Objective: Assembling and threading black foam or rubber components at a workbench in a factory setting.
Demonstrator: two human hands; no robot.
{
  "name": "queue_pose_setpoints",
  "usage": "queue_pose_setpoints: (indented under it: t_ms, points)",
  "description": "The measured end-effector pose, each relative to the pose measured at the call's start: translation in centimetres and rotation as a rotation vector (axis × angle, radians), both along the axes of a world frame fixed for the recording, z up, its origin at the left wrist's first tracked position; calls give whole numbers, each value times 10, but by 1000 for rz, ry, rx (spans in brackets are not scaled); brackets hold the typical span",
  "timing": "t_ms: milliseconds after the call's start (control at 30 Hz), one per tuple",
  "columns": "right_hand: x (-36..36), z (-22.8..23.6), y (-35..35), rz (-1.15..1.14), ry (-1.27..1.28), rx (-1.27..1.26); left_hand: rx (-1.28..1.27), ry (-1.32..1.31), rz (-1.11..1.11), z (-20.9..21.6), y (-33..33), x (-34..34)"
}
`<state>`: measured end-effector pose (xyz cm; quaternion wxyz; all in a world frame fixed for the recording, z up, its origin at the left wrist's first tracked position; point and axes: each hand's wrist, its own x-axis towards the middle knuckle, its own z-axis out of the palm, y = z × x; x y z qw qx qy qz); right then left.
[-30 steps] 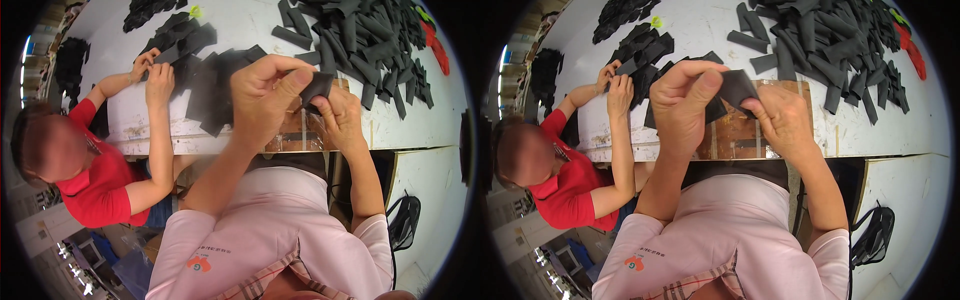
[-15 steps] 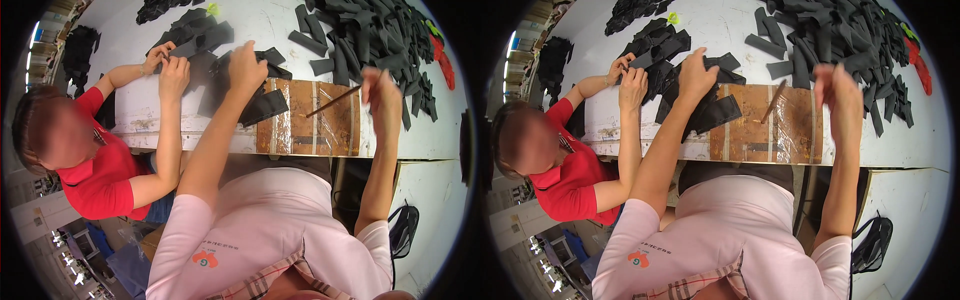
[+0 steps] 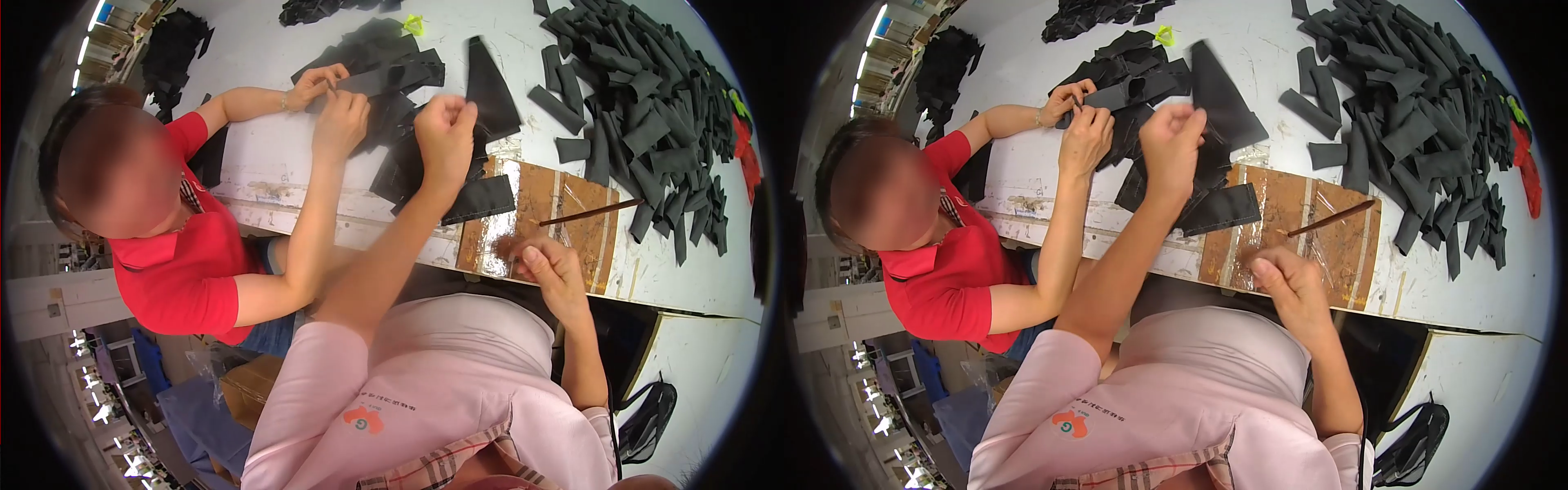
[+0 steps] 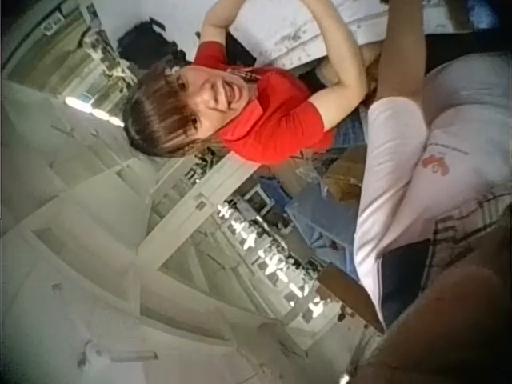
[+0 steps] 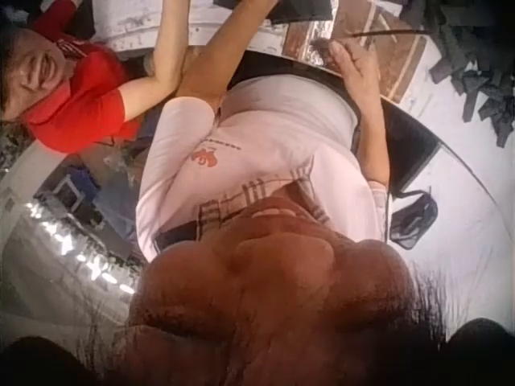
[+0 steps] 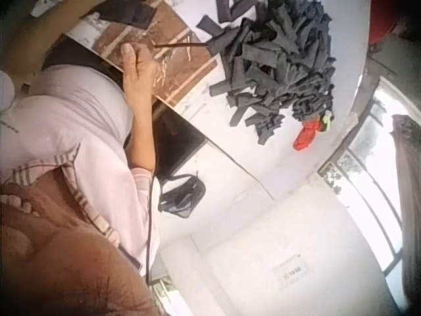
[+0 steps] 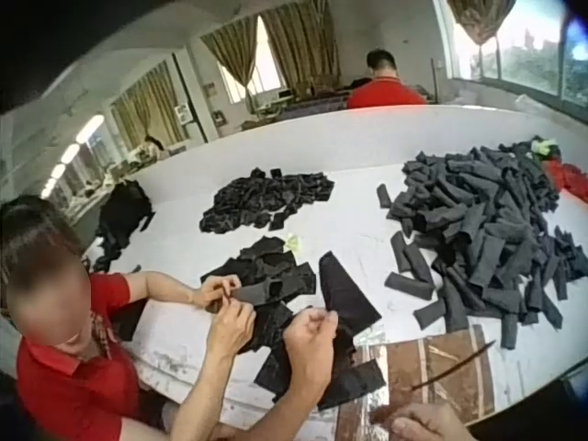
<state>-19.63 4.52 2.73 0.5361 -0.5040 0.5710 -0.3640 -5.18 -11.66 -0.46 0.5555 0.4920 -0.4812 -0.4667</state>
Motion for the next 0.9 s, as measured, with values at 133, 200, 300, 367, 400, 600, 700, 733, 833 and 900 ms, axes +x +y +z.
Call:
queue_pose_setpoints:
  t_ms: [133,200,300,367,400,600,700,733,833,900]
  points:
    - [44,2,-24,-252,-141,-247,384,693,-165,19,69,5]
    - [57,-2,-36,-394,-281,-364,412,746,-133,15,97,6]
    - [50,-6,-41,-158,-81,-302,388,719,-165,9,121,13]
    - [55,5,-36,-153,-152,-289,347,671,-119,4,118,21]
    - [59,9,-34,-158,-224,-273,312,619,-79,4,116,26]
    - [73,6,-31,-24,267,-671,265,576,-55,14,123,23]
    - [76,8,-37,-76,385,-751,260,572,-133,2,130,26]
    - [77,11,-37,-69,383,-757,253,574,-127,-2,132,28]
    - [76,9,-33,-121,168,-559,361,787,-130,-2,131,34]
    - [64,7,-30,-72,75,-416,333,812,-116,11,127,44]
